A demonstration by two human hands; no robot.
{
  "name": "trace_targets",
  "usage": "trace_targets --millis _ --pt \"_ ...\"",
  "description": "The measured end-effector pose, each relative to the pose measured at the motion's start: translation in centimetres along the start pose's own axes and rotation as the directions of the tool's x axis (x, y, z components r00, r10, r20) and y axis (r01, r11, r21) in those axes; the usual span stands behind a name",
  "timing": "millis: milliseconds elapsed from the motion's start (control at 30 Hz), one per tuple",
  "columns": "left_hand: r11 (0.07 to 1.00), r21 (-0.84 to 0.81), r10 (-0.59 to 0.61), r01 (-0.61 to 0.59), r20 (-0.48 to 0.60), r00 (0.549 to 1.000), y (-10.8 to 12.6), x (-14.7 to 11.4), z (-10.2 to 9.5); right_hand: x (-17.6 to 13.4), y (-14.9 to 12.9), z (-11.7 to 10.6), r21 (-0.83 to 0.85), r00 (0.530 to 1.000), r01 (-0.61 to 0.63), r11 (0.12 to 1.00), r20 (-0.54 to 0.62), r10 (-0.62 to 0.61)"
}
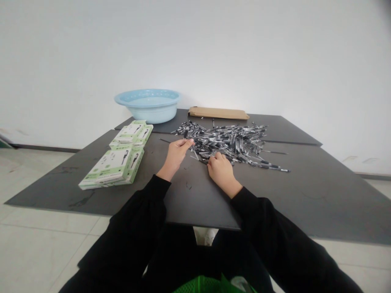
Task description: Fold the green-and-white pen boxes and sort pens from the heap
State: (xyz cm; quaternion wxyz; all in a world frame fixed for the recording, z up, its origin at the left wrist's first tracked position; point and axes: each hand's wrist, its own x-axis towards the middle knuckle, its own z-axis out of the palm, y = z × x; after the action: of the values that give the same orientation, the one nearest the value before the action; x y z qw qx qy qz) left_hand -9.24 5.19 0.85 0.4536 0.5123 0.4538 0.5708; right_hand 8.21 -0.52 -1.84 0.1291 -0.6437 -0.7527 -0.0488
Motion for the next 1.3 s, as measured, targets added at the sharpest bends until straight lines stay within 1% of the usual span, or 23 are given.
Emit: trace_targets --millis 100,167,267,333,367,400,467,533,667,833,900,967,1033,1100,1200,1267,1300 --pt "0.991 0.106 0.076 -0.080 0.041 0.996 0.0 -0.4 0.3 0.0 0.1 0.0 0.052 0.998 -0.011 0.999 -0.053 0.014" --pt "0.985 0.140 0.099 -0.105 0.054 0.994 0.1 -0.7 0.4 0.2 0.4 -0.1 0.097 0.994 -0.012 0.995 -0.103 0.022" --pt "0.988 0.133 0.070 -0.084 0.105 0.992 0.3 -1.0 0.6 0.8 1.1 -0.6 0.210 0.979 0.032 0.977 -0.204 0.011" --pt "0.992 0.116 0.027 -0.047 0.168 0.985 0.5 -1.3 0.8 1.3 1.7 -1.2 0.337 0.964 0.087 0.937 -0.265 0.006" --pt "0.994 0.107 0.008 -0.030 0.198 0.980 0.5 -1.4 1.0 1.6 2.0 -1.5 0.413 0.962 0.106 0.904 -0.274 0.012" --pt "0.995 0.099 -0.007 -0.016 0.221 0.975 0.5 -1.4 1.1 1.8 2.2 -1.8 0.490 0.965 0.110 0.865 -0.263 0.027" --pt "0.997 0.080 -0.026 0.008 0.234 0.972 0.4 -1.5 1.2 2.0 2.5 -2.2 0.620 0.980 0.080 0.781 -0.191 0.052" --pt "0.997 0.058 -0.053 0.041 0.230 0.972 0.2 -1.5 1.3 2.1 2.6 -2.4 0.687 0.992 0.049 0.725 -0.118 0.045" --pt "0.995 0.015 -0.097 0.097 0.265 0.959 0.1 -1.5 1.3 1.8 2.1 -2.2 0.728 0.996 0.078 0.681 -0.081 -0.027" --pt "0.996 0.029 -0.084 0.079 0.336 0.938 -0.1 -1.8 1.6 1.5 1.3 -1.6 0.775 0.992 0.126 0.619 -0.081 -0.100" --pt "0.996 0.035 -0.088 0.081 0.360 0.929 -0.3 -2.0 1.8 1.4 1.1 -1.5 0.780 0.987 0.150 0.608 -0.078 -0.143" --pt "0.996 0.000 -0.081 0.088 0.401 0.913 -0.3 -2.1 1.8 1.4 1.2 -1.8 0.785 0.987 0.143 0.603 -0.068 -0.145" --pt "0.991 -0.063 -0.077 0.120 0.466 0.881 -0.1 -2.1 1.6 1.4 1.7 -2.5 0.802 0.993 0.117 0.585 -0.087 -0.079" --pt "0.979 -0.105 -0.088 0.176 0.559 0.824 0.3 -2.2 1.3 1.5 2.6 -3.4 0.843 0.990 0.090 0.530 -0.133 0.042" --pt "0.967 -0.065 -0.130 0.246 0.705 0.697 0.7 -2.2 0.8 1.9 4.0 -4.8 0.925 0.957 0.107 0.364 -0.195 0.215" --pt "0.968 -0.008 -0.154 0.250 0.768 0.621 0.7 -2.2 0.5 2.0 4.6 -5.3 0.953 0.933 0.164 0.255 -0.233 0.273" --pt "0.969 0.013 -0.162 0.245 0.786 0.597 0.6 -2.2 0.5 2.1 4.7 -5.5 0.957 0.926 0.192 0.220 -0.251 0.282"
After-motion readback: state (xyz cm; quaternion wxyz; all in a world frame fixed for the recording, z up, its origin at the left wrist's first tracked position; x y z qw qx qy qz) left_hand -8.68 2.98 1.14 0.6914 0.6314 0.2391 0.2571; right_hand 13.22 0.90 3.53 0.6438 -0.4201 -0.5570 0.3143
